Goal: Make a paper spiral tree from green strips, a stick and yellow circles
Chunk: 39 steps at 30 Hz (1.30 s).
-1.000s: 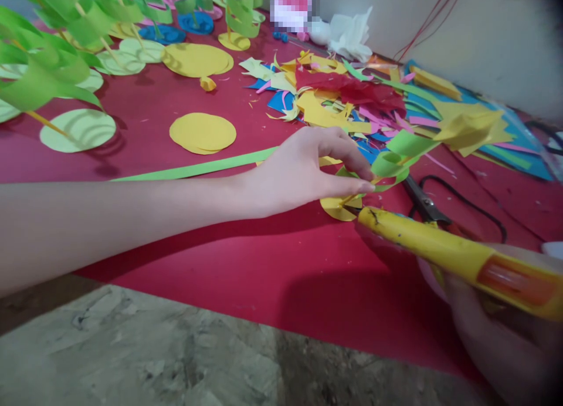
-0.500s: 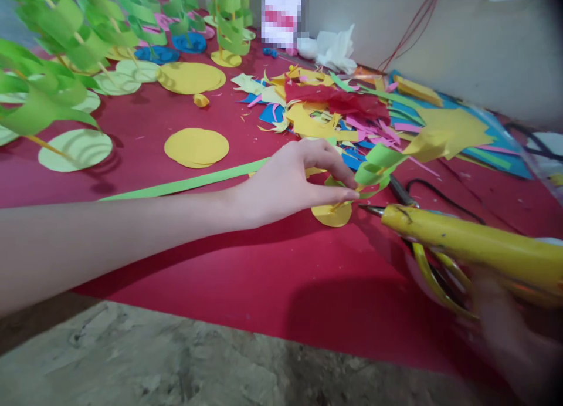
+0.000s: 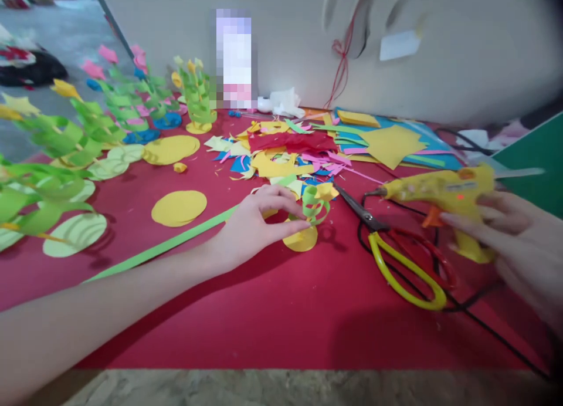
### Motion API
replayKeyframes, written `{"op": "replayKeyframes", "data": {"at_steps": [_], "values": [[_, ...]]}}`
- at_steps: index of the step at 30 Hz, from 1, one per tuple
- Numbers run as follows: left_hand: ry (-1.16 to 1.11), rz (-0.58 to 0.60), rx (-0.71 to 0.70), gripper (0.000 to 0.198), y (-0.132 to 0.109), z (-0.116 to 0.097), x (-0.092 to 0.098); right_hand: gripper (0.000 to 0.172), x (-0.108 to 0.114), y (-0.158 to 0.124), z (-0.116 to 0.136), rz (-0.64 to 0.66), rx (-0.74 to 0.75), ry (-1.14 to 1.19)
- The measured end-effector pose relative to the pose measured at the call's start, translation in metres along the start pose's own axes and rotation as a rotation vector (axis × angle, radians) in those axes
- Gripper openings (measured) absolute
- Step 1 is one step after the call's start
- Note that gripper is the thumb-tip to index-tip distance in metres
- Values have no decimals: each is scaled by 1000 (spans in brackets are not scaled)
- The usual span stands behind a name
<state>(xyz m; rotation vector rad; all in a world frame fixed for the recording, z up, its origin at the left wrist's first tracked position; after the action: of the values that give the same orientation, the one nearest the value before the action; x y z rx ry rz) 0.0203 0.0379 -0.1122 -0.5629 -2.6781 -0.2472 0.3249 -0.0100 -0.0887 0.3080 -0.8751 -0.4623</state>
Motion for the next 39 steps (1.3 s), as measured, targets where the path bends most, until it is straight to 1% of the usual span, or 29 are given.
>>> {"op": "replayKeyframes", "data": {"at_steps": [2,3,4,6,9,14,19,22,24,26,27,29,30,31,32,34,36,39], "values": [[-8,-8,22,12,0,1,0,51,-6,5,-9,118,-197,23],[-10,-17,29,13,0,2,1,53,-8,7,-15,157,-246,-29],[-14,-25,33,12,0,2,1,53,-9,9,-19,172,-249,-119],[-22,-38,41,11,0,3,1,50,-12,10,-26,174,-229,-271],[-3,-44,52,9,-1,3,1,45,-19,9,-33,176,-232,-352],[19,-56,52,8,-2,2,1,43,-27,6,-24,202,-190,-449],[12,-67,78,9,-2,4,1,37,-33,5,-19,200,-86,-523],[15,-71,78,10,-1,5,1,34,-36,6,-23,195,9,-562],[15,-71,77,10,-1,5,1,32,-34,7,-22,168,80,-583],[15,-66,72,10,0,4,2,30,-27,7,-12,104,152,-596],[16,-63,70,10,0,4,1,29,-23,5,-2,65,200,-580],[15,-54,67,9,0,3,1,24,-18,-2,27,8,327,-454],[14,-49,67,9,0,3,1,18,-18,-8,44,7,406,-291],[12,-46,67,9,0,3,1,12,-19,-13,60,27,466,-120],[11,-42,68,10,0,3,1,8,-23,-17,75,83,484,8],[11,-37,75,10,-1,4,1,9,-36,-23,98,205,477,188],[17,-32,81,10,-2,4,1,14,-49,-21,112,283,439,281],[28,-28,82,10,-2,4,1,17,-65,-11,121,322,413,357]]}}
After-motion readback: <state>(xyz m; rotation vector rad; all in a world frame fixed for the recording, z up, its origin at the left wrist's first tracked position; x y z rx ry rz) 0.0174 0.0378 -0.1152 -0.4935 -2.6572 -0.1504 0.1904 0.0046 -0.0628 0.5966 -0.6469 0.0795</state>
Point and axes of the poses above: each hand's wrist, its own y-axis towards the middle knuckle, its own x-axis out of the back of the hand, z = x × y, the point moved 4 cm from there along y, towards the middle knuckle, and after that the axes turned 5 degrees about x, right-handed, at the moved point
